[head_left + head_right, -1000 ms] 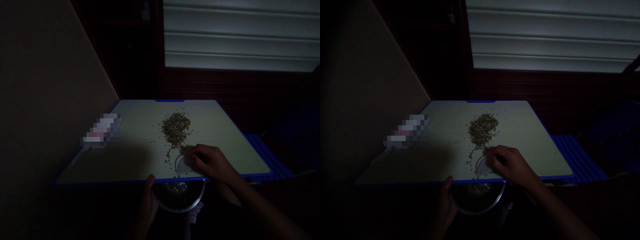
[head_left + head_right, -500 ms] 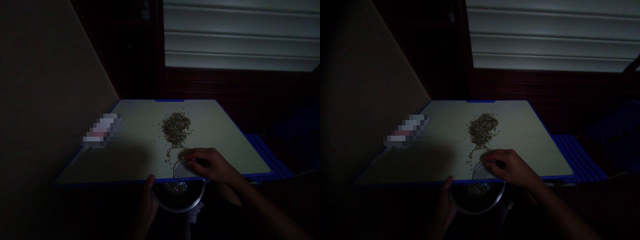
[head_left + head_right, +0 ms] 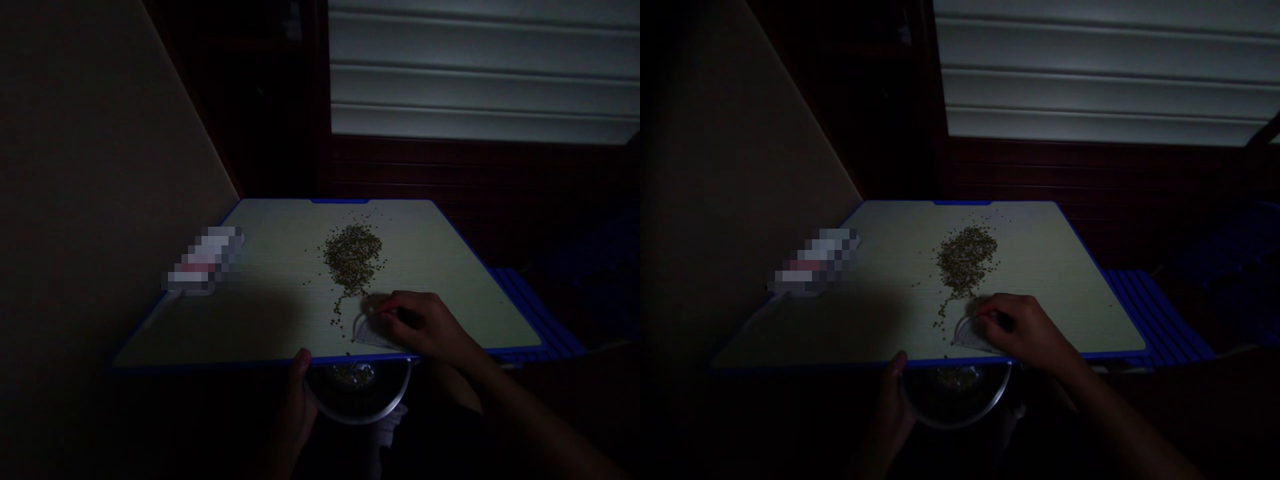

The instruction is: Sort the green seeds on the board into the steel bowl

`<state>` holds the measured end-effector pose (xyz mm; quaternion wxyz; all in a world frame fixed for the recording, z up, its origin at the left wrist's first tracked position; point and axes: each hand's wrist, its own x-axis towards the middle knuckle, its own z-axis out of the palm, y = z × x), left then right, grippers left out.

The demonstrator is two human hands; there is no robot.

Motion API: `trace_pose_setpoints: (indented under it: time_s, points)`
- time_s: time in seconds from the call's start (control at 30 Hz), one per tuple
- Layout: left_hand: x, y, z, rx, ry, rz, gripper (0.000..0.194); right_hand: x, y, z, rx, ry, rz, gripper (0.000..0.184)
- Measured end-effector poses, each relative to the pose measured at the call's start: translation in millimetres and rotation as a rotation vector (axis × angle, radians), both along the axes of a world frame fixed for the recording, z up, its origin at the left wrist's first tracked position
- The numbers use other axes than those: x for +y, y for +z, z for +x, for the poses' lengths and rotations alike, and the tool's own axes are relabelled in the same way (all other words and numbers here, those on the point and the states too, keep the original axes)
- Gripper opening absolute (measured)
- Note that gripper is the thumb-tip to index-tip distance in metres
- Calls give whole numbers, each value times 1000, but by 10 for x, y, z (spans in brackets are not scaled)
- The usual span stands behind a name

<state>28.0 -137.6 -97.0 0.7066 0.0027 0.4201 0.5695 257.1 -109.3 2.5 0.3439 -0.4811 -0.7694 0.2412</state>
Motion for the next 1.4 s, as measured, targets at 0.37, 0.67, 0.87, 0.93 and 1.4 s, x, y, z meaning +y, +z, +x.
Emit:
trace_pose_setpoints:
  time_s: [0.37,0.67,0.87,0.93,1.4]
  points:
    - [13,8,13,7,27,-9,53,-26,33,-17,2,74,69,13]
    - [12,-22,-10,-7,-15,-20,50,-41,58,-28,14,144,92,16]
    - [14,-11,1,0,-34,2,41,-26,44,-27,-7,171,86,18]
    - [4,-4,2,-13,-53,9,41,-15,35,-28,-21,176,83,20]
    - [6,-17,-7,65,-9,-44,53,-5,55,-52,-7,265,58,25]
